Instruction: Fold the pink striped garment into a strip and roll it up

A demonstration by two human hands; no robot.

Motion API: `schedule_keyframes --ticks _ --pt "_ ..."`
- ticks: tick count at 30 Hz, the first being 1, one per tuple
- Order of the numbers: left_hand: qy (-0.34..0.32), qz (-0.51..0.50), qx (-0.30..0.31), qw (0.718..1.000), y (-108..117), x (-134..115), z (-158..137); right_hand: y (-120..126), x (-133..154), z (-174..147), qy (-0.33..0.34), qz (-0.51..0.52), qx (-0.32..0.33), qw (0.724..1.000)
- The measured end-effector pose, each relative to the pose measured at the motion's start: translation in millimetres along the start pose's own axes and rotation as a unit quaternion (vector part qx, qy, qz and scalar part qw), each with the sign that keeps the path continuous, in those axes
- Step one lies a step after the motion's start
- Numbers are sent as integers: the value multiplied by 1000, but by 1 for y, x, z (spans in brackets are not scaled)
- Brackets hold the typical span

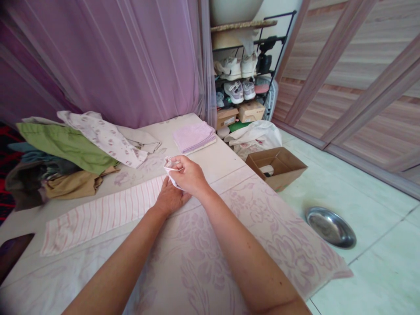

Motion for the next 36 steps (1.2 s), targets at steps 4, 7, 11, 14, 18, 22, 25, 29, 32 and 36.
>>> schedule_keyframes --ticks 4,7,11,14,18,22,25,29,32,36 --pt "-16 -1 -22 1000 0 1 0 -12 -6 3 -28 17 46 998" --pt "-20 -23 -48 998 -1 1 1 -17 -10 5 -43 30 85 995" --pt "-31 -110 -90 989 -1 6 0 -19 -12 4 -78 74 129 986" --pt "-59 -200 -115 971 7 16 -9 -17 -10 4 -91 92 132 983" --pt "60 -327 -107 937 26 36 -37 -15 -6 2 -80 78 135 984" --pt "266 -528 -161 790 42 46 -61 -22 -3 -4 -68 52 158 984" --pt "283 -621 -132 719 46 40 -60 -26 -4 -8 -53 26 192 980" --pt "281 -631 -105 716 43 36 -54 -19 -8 -5 -39 -35 210 976" --pt "325 -595 -120 725 38 39 -57 -7 -8 -2 -1 -149 168 974" --pt "345 -579 -152 722 33 40 -60 -9 -5 -9 44 -348 153 924"
Point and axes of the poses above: each hand's wrist, its own z-axis towards the middle knuckle, its own y-axis out of the back of the hand, x = y × z, the point moved 3 cm from there along z, towards the middle knuckle, and after that the axes turned 11 degrees about -y, right-handed, at the moved point
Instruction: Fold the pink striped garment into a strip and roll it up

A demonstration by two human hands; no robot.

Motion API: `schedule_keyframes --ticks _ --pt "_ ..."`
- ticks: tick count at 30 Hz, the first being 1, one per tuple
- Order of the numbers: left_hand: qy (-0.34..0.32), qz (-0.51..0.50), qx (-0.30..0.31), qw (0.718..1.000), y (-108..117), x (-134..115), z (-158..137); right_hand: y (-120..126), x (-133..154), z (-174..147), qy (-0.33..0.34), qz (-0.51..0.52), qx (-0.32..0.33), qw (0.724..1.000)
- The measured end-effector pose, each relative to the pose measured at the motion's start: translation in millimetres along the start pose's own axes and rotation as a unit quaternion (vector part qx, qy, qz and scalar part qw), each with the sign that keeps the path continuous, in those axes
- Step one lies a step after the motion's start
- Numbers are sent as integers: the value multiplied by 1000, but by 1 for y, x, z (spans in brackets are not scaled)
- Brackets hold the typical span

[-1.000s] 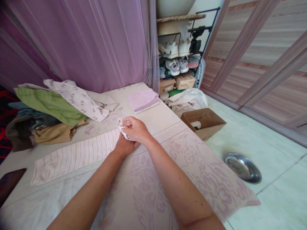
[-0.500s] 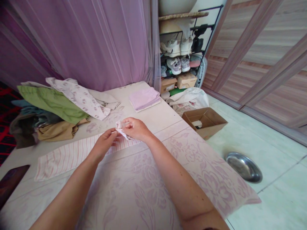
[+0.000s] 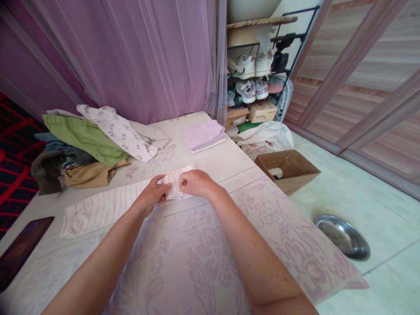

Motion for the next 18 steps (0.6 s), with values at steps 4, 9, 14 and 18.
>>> schedule_keyframes --ticks 4,9,14,18 --pt "7 -23 -22 999 -1 2 1 -19 18 -5 41 -149 6 988" --pt "22 -41 -24 999 -1 4 3 -27 24 -5 52 -197 -6 979" --pt "16 -65 13 998 -1 4 2 -17 8 2 32 -54 -8 998" --pt "9 -78 38 996 -1 1 0 -15 3 5 57 66 -15 996"
Point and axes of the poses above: each hand's wrist, its own z-axis towards the middle knuckle, its own y-axis out of the back of the hand, x = y × z, the point moved 3 cm from there along z, towards the middle knuckle, and after that the axes turned 11 degrees about -y, right-handed, at the moved point
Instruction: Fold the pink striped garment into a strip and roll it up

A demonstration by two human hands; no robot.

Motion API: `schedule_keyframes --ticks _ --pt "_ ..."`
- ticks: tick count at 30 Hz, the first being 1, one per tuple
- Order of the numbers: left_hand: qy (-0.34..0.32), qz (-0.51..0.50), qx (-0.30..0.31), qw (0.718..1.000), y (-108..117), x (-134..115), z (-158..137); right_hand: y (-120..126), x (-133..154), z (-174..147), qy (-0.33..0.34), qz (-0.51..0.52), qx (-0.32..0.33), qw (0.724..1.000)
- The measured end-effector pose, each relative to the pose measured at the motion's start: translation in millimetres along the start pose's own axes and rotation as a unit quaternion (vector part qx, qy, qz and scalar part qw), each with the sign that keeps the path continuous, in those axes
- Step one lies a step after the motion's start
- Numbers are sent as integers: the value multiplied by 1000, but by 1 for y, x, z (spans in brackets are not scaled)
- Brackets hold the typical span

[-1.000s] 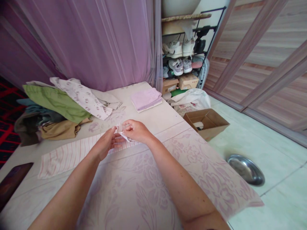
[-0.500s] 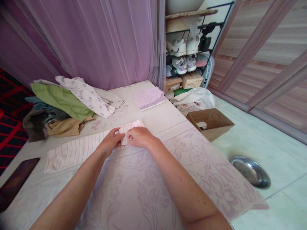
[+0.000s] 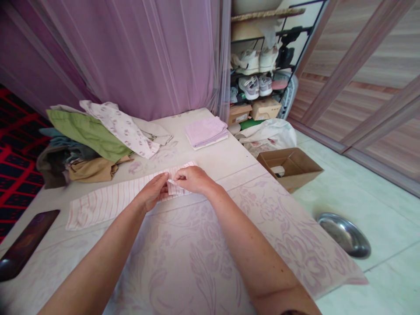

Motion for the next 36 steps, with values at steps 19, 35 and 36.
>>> schedule_keyframes --ticks 19,35,36 --pt "-20 23 -58 998 0 6 5 51 -33 -7 -225 -137 -61 963" --pt "-78 2 -83 993 -2 1 4 35 -43 -8 -254 -116 87 956" --pt "-91 9 -84 992 -2 0 4 35 -43 -8 -254 -111 87 957"
Point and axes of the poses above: each hand's wrist, its own z-axis towards the middle knuckle, its own y-axis out of the back of the hand, x = y × z, the point moved 3 cm from there along z, towards the middle knuckle, and after that the axes turned 11 degrees about -y, right-handed, at the moved point
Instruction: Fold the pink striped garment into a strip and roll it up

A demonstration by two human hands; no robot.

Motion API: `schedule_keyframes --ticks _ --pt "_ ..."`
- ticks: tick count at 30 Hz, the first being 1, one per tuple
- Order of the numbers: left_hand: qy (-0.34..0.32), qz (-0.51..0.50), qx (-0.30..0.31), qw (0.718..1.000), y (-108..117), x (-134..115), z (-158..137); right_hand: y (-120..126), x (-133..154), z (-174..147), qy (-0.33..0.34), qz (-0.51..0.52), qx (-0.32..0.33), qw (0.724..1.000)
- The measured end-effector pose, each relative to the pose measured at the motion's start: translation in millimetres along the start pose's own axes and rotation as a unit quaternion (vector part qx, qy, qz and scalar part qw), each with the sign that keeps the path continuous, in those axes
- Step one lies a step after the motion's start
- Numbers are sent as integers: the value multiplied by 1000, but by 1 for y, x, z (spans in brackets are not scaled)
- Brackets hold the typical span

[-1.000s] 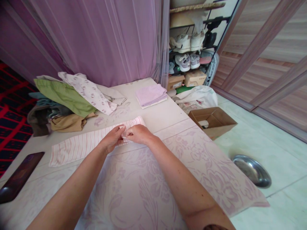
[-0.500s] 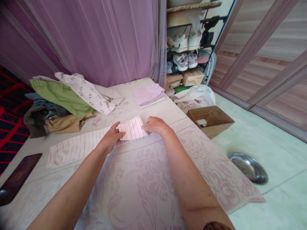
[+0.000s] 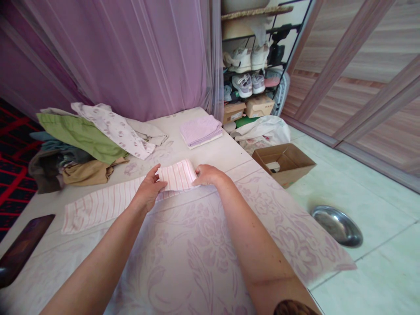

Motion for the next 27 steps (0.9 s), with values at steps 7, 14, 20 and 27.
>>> schedule_keyframes --ticks 7,14,20,27 --pt "15 12 -10 1000 6 3 3 -2 3 0 7 -17 -12 1000" --pt "31 38 -18 999 8 7 -2 -2 3 0 3 -37 -27 999" --pt "39 32 -18 999 10 4 -4 -2 3 0 15 -36 -17 999" --pt "35 28 -10 999 13 11 -6 -1 3 -1 1 -37 -20 999"
Point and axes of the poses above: each hand's wrist, its own z-axis towards the middle knuckle, its own y-axis out of the back of the hand, x = y × z, the point moved 3 cm from there along z, towards the middle knuckle, and after that the axes turned 11 degrees about -y, right-handed, at the moved point
